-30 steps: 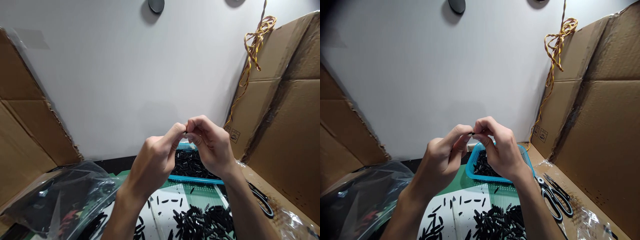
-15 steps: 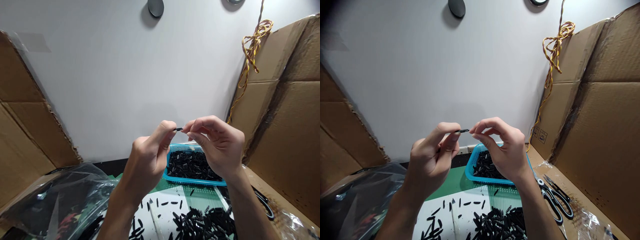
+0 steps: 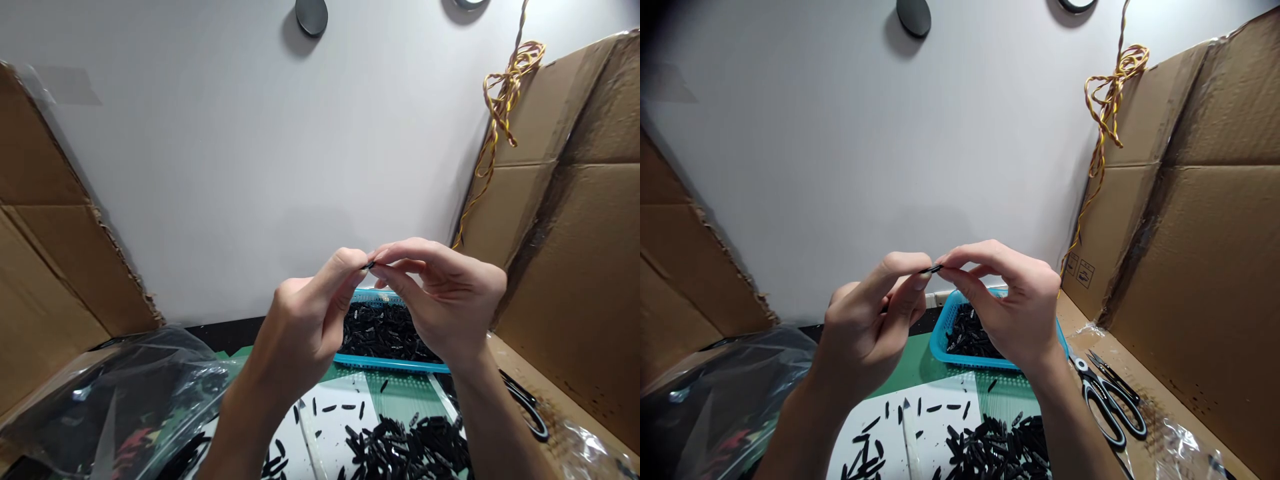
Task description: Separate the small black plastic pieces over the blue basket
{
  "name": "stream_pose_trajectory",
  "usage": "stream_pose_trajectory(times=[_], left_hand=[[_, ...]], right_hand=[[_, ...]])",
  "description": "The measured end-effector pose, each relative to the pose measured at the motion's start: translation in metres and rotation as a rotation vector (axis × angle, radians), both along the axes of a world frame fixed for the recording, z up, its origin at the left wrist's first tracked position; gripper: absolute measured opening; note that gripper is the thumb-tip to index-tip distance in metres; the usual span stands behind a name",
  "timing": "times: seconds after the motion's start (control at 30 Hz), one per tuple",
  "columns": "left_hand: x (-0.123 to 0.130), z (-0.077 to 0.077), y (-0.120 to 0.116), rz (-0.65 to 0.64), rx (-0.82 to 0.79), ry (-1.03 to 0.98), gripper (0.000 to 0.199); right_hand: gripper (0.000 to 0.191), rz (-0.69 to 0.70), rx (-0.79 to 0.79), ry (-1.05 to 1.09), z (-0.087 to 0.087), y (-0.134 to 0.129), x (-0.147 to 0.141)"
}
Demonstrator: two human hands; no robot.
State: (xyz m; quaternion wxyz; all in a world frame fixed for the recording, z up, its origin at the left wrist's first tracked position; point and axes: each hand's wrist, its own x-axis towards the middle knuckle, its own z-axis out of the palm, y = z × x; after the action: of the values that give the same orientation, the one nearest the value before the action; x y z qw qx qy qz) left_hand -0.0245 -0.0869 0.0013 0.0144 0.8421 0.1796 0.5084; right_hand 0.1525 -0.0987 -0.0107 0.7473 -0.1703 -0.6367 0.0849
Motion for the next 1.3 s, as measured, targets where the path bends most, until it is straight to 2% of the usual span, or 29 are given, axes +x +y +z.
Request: stream_pose_trajectory(times=[0.47,0.63,0.93,1.1,1.2,1.3], left_hand=[[0.001,0.001,-0.005,-0.044,-0.069,0.042,0.023],[-0.003,0.005,-0.007,0.006,-0.073,0.142,0.027],[-0.006,0.009,-0.004,0.114,-0.026,0.225,0.025],[-0.006,0.009,-0.004,0.118,-0.038,0.215,0.021],[-0.007,0.008,-0.004,0.094,-0.048,0.167,0.019],[-0.009,0.006,-0.002,0.108,-0.039,0.112,0.018]], right_hand=[[0.029,-0.061,0.065,-0.086,0.000,-0.002,0.005],[0.025,-0.037,0.018,-0.228,-0.002,-0.001,0.010],[0.021,-0.087,-0.045,-0.409,-0.001,0.003,0.011],[0.014,-0.004,-0.113,-0.356,-0.004,0.005,0.011],[0.012,0.071,-0.110,-0.273,-0.004,0.005,0.011],[0.014,0.087,-0.104,-0.219,-0.002,0.004,0.011]])
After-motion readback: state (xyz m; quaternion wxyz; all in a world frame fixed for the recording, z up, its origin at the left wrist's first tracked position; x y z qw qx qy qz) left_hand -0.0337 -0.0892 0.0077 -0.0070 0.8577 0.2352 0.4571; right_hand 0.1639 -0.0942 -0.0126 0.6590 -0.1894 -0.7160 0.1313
